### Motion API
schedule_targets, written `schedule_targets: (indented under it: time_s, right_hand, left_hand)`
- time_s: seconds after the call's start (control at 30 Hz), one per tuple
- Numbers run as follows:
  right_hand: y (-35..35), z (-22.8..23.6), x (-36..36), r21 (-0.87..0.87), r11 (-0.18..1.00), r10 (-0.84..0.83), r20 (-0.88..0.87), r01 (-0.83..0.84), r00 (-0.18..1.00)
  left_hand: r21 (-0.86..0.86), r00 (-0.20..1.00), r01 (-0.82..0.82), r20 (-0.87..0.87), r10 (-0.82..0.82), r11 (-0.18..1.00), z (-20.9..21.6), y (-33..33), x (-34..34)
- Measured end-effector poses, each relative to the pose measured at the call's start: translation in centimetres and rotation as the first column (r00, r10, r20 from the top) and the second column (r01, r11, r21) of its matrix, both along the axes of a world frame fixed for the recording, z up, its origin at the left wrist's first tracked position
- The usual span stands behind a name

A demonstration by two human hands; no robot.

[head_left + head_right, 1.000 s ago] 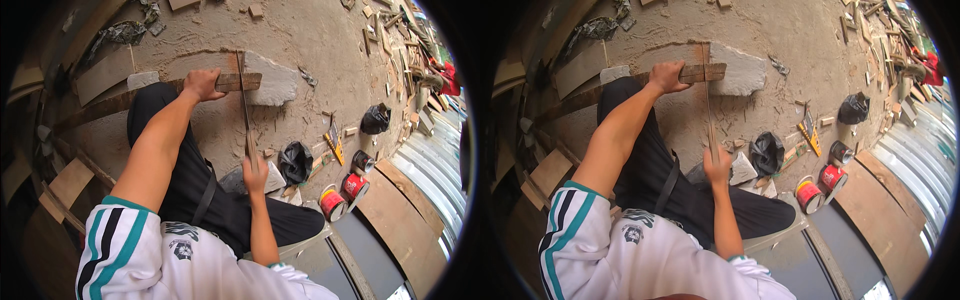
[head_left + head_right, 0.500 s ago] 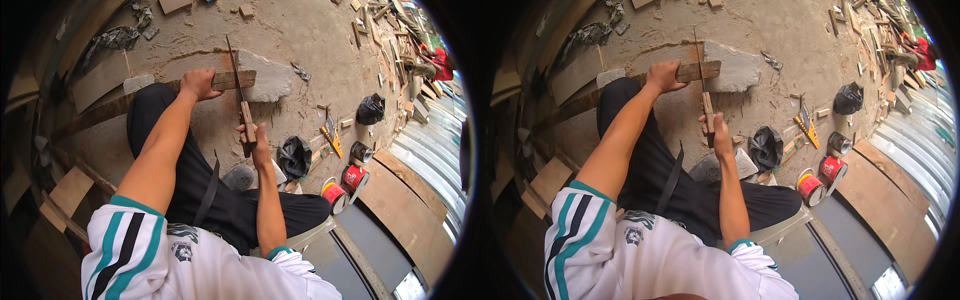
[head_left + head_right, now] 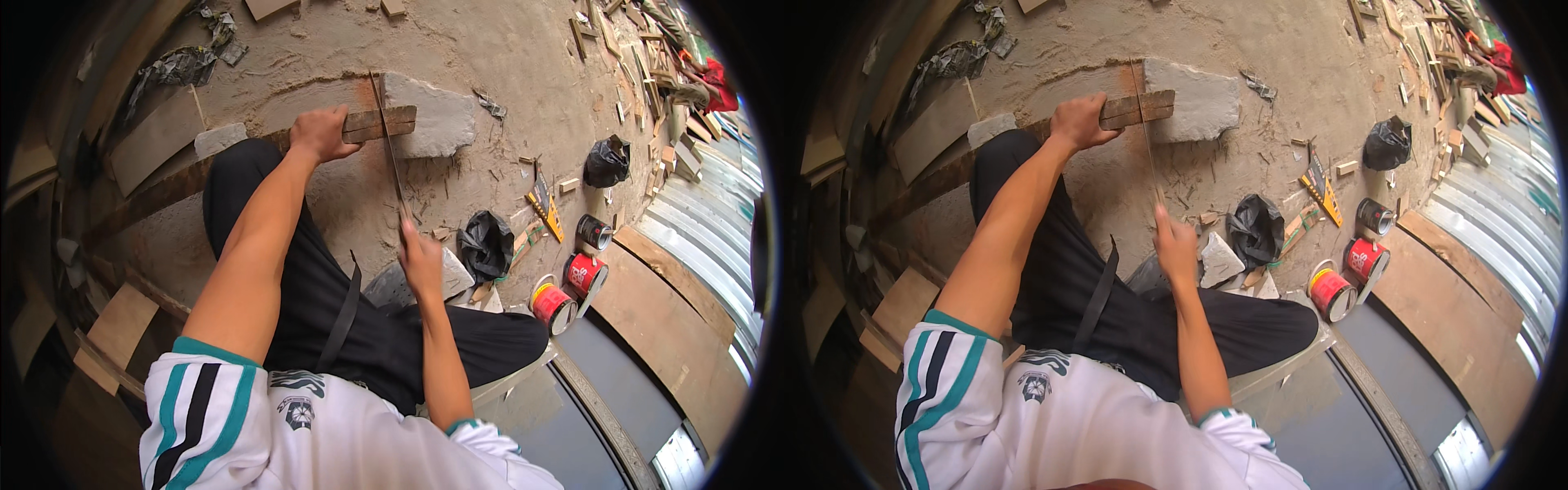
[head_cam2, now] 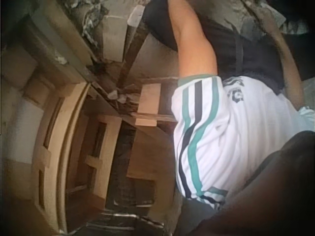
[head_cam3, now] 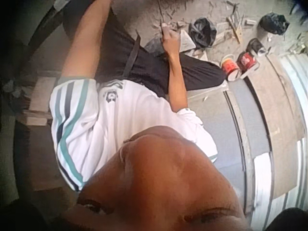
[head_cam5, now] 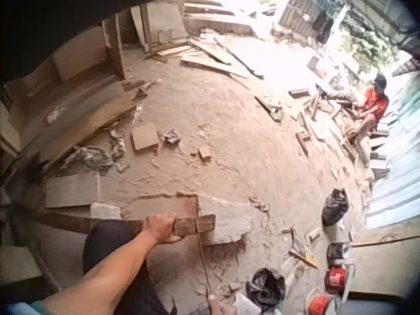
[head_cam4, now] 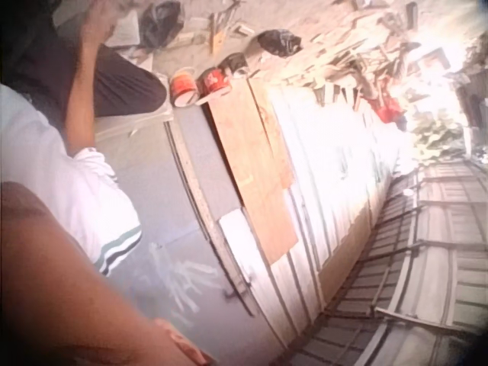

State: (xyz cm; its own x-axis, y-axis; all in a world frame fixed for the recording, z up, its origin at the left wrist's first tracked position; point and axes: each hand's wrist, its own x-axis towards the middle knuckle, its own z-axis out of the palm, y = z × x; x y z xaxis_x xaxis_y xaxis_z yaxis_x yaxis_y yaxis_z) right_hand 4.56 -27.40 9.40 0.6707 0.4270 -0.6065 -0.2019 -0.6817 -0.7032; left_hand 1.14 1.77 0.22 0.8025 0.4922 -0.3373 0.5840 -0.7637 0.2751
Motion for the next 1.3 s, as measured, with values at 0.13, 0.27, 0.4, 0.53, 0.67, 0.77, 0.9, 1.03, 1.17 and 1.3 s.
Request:
schedule_targets:
  time_s: [0.13,0.27,0.4,0.53,0.67,0.77,0.9,1.03,1.17,1.3]
  right_hand:
    - [4.3,-2.0,3.0,0.069,0.998,0.003,-0.005,-0.003,1.0]
    - [-2.0,4.8,-0.6,-0.059,0.997,0.041,-0.065,-0.045,0.997]
    - [0.8,-2.5,1.2,0.069,0.992,0.093,0.131,-0.103,0.987]
    - [2.5,-0.5,2.3,-0.002,0.999,-0.037,-0.146,0.037,0.989]
    - [-4.5,5.1,-1.6,-0.095,0.995,0.028,-0.096,-0.037,0.995]
    - [-0.2,1.8,0.4,-0.017,1.0,0.014,-0.07,-0.015,0.997]
    - [2.7,-1.6,2.2,0.082,0.995,0.063,0.028,-0.065,0.998]
    - [-6.1,5.3,-2.5,-0.109,0.988,-0.137,-0.253,0.113,0.958]
    - [2.4,-2.3,2.1,0.052,0.998,-0.019,-0.053,0.022,0.998]
    - [3.2,-1.0,2.3,0.041,0.998,-0.043,-0.174,0.05,0.984]
  left_hand:
    - [0.028,0.994,0.015,0.112,-0.018,0.999,-0.4,-0.3,0.0]
    - [0.08,0.994,0.0,0.112,-0.009,0.997,-0.6,0.2,-1.3]
    - [0.028,0.995,0.005,0.096,-0.008,1.0,-0.8,-0.3,-0.2]
    - [0.078,0.995,0.013,0.102,-0.021,0.997,-1.8,-0.1,-0.3]
    - [0.063,0.997,-0.004,0.074,0.0,0.998,-0.7,0.1,-1.2]
    - [0.048,0.995,0.008,0.102,-0.013,0.999,-1.3,-0.1,-0.8]
    - [0.07,0.992,0.017,0.12,-0.025,0.997,-1.5,0.2,-0.1]
    - [0.075,0.992,-0.014,0.123,0.005,0.997,-1.3,-0.1,-1.8]
    - [0.007,1.0,0.016,0.015,-0.016,1.0,-0.9,-0.5,0.1]
    - [0.045,0.999,0.025,0.042,-0.027,0.999,-1.3,-0.3,-0.2]
